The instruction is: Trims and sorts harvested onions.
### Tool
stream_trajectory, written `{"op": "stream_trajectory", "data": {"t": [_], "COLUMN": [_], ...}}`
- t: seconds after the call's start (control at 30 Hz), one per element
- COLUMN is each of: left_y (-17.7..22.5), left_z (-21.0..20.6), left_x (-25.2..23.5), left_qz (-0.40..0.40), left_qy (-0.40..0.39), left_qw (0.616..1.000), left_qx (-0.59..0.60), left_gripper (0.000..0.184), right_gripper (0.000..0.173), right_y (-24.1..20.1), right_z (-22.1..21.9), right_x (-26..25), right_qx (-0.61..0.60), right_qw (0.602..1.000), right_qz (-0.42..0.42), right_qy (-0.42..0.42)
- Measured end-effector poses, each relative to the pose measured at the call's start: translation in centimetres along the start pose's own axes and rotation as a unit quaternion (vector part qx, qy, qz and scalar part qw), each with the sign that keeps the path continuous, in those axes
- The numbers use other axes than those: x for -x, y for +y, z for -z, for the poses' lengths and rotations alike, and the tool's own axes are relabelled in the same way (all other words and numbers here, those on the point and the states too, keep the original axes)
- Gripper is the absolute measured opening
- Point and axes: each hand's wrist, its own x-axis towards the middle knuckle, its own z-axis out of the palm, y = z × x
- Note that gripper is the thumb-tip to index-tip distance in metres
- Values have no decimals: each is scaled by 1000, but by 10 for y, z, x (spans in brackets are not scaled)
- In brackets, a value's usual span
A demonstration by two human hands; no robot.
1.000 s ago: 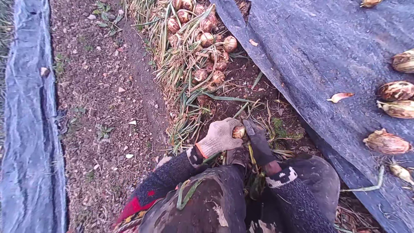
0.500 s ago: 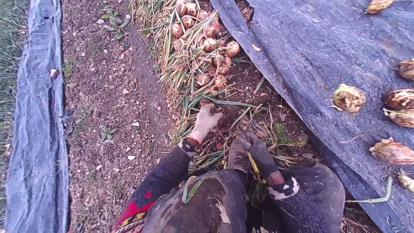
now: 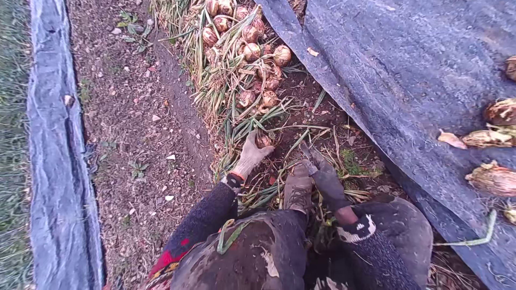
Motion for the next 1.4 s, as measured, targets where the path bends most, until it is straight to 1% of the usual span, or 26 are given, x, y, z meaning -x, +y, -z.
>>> {"op": "stream_trajectory", "data": {"t": [0.1,0.2,0.27,0.3,0.33,0.4,0.5,0.63,0.7,0.77,0.83,0.87,0.9,0.93,0.97,1.0,1.03,1.07,1.1,1.17,1.2,1.23,1.27,1.3,1.33,1.4], "left_y": [24,59,82,90,95,99,96,84,86,90,73,55,39,28,23,27,39,54,69,95,104,109,114,116,115,115], "left_z": [12,28,28,25,22,16,12,6,5,6,10,16,28,44,57,65,68,66,59,41,30,19,9,1,-5,-8], "left_x": [36,59,73,78,82,89,91,91,93,91,62,40,18,6,5,6,9,15,25,49,64,79,91,100,103,93], "left_qz": [-38,-72,-90,-105,-126,-158,-180,-236,-249,-248,-183,-127,-68,-17,12,23,25,16,-7,-86,-135,-182,-224,-259,-288,-313], "left_qy": [-51,-121,-145,-157,-177,-219,-240,-169,-149,-110,-28,15,44,50,31,9,-11,-19,-19,-29,-42,-70,-106,-136,-154,-153], "left_qw": [986,963,961,963,962,957,952,957,957,962,978,988,996,997,985,956,931,925,939,985,989,979,961,944,933,933], "left_qx": [152,228,217,192,166,105,60,-4,23,-2,-93,-84,-33,52,171,292,364,379,343,147,35,-57,-120,-152,-153,-91], "left_gripper": [85,71,63,60,61,62,68,71,71,71,73,74,76,77,77,75,70,61,51,33,27,26,27,27,26,24], "right_gripper": [67,65,60,54,48,47,41,33,34,34,28,25,25,25,31,38,42,44,45,56,63,64,58,61,67,76], "right_y": [-1,-10,-13,-15,-16,-17,-15,-4,-6,-11,-32,-43,-49,-47,-38,-27,-17,-10,-7,-11,-13,-16,-19,-23,-22,-24], "right_z": [0,-3,-4,-6,-9,-11,-9,-19,-22,-16,2,14,20,19,14,9,4,-2,-9,-16,-18,-19,-18,-18,-16,-6], "right_x": [2,12,20,25,29,34,34,28,27,36,64,79,84,82,75,61,45,35,31,33,34,33,32,31,29,30], "right_qx": [15,-74,-131,-155,-180,-233,-254,-218,-246,-293,-303,-279,-256,-238,-206,-157,-107,-80,-90,-179,-222,-263,-305,-360,-412,-512], "right_qw": [1000,993,982,976,972,961,957,963,954,939,924,921,920,927,945,966,982,989,990,976,969,961,949,927,900,839], "right_qz": [18,79,120,137,146,150,136,152,167,179,231,271,294,279,236,189,151,121,108,87,61,24,-34,-91,-128,-149], "right_qy": [6,-36,-69,-61,-45,-26,-15,33,46,27,6,8,34,76,98,82,49,14,-25,-83,-91,-86,-70,-53,-61,-108]}}
